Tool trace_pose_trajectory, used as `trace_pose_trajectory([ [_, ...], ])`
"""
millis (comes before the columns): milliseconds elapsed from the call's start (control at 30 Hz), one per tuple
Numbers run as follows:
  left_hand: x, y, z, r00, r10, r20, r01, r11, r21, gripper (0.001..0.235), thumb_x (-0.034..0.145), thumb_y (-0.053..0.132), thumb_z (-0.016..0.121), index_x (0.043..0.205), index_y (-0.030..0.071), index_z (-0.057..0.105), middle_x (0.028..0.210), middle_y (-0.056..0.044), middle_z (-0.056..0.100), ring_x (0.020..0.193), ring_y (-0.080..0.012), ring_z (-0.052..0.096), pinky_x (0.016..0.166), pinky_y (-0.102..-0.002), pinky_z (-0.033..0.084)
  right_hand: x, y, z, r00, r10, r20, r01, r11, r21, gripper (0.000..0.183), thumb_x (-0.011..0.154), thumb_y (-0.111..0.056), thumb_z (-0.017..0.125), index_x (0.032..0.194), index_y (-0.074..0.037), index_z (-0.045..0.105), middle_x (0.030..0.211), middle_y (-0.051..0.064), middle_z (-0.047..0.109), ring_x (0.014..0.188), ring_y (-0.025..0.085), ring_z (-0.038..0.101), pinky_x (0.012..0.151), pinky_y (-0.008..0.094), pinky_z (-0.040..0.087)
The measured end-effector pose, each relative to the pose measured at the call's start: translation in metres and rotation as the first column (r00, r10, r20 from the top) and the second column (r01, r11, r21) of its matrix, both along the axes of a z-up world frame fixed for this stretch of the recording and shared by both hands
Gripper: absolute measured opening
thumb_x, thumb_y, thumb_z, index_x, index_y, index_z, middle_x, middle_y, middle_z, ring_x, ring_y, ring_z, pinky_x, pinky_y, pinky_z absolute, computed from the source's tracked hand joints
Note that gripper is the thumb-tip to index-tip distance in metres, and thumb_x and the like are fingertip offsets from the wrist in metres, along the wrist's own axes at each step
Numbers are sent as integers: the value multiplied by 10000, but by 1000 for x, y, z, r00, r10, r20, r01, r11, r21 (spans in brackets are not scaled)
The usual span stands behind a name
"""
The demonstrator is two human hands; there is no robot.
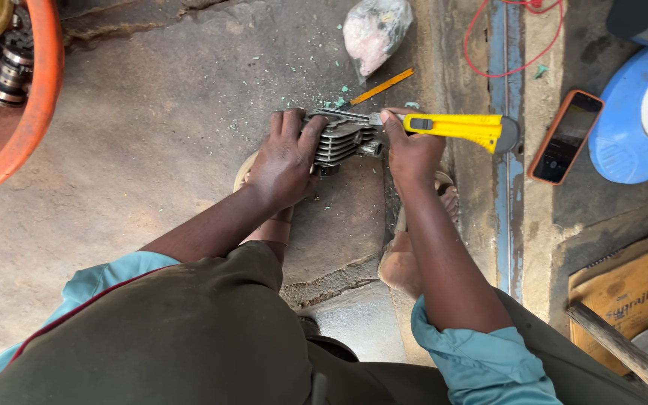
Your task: Scraping gasket residue from a motorcycle engine cylinder head using a utility knife.
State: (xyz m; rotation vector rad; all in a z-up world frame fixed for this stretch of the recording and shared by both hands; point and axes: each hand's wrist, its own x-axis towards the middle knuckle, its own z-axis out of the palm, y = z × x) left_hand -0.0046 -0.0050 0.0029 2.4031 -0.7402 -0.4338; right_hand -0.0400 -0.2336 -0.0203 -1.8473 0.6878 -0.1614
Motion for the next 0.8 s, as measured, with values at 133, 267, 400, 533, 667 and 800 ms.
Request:
trace_pose_trajectory([
  [133, 0, -1, -5, 999, -4, 48, 5, 1000, -23, 950, 619, 93, 880, 1440, 65, 403, 1303, -253, 438, 1186, -417, 479, 960, -510, 537, -6, 10, -3, 997, -70, -34, 70, 998, -9, 126, 931, -119, 807, 1033, -54, 775, 949, 19, 763, 849, 81, 676, 791, 238, 542],
  [267, -4, 1, -8, 998, 0, 71, 0, 1000, -3, 888, 668, 76, 847, 1450, 70, 427, 1318, -226, 455, 1199, -400, 496, 934, -493, 558, -8, 25, -2, 997, 74, 1, -72, 974, -215, 142, 950, -155, 808, 1047, -58, 768, 917, 31, 715, 804, 127, 658, 759, 274, 539],
  [400, 1, 0, 0, 999, 16, 47, -14, 999, -37, 846, 682, 115, 845, 1431, 79, 452, 1303, -217, 465, 1192, -397, 499, 893, -494, 557, -5, 29, 3, 993, 111, 27, -90, 902, -423, 137, 933, -132, 842, 1001, -33, 776, 906, 66, 714, 815, 149, 653, 770, 314, 528],
  [533, -3, 5, -6, 997, 6, 77, -8, 1000, 25, 879, 661, 63, 820, 1456, 75, 445, 1338, -210, 466, 1211, -386, 500, 911, -472, 566, -7, 20, 0, 1000, 8, -26, -13, 985, -173, 146, 931, -123, 799, 1026, -24, 748, 907, 40, 736, 799, 122, 681, 761, 294, 561],
  [667, 2, 0, -2, 999, 25, 36, -22, 997, -76, 865, 672, 114, 847, 1434, 67, 442, 1303, -227, 462, 1182, -410, 493, 906, -507, 547, 0, 11, -4, 992, 73, 104, -49, 974, -220, 120, 934, -68, 814, 992, 12, 745, 932, 59, 752, 842, 131, 685, 806, 291, 559],
  [800, -2, 2, -8, 999, 17, 45, -16, 999, -33, 853, 696, 57, 818, 1463, 77, 444, 1307, -209, 465, 1191, -393, 495, 919, -490, 554, 1, 10, 2, 998, 63, 15, -60, 985, -163, 88, 924, -66, 788, 982, -3, 769, 911, 45, 766, 819, 115, 690, 790, 268, 552],
])
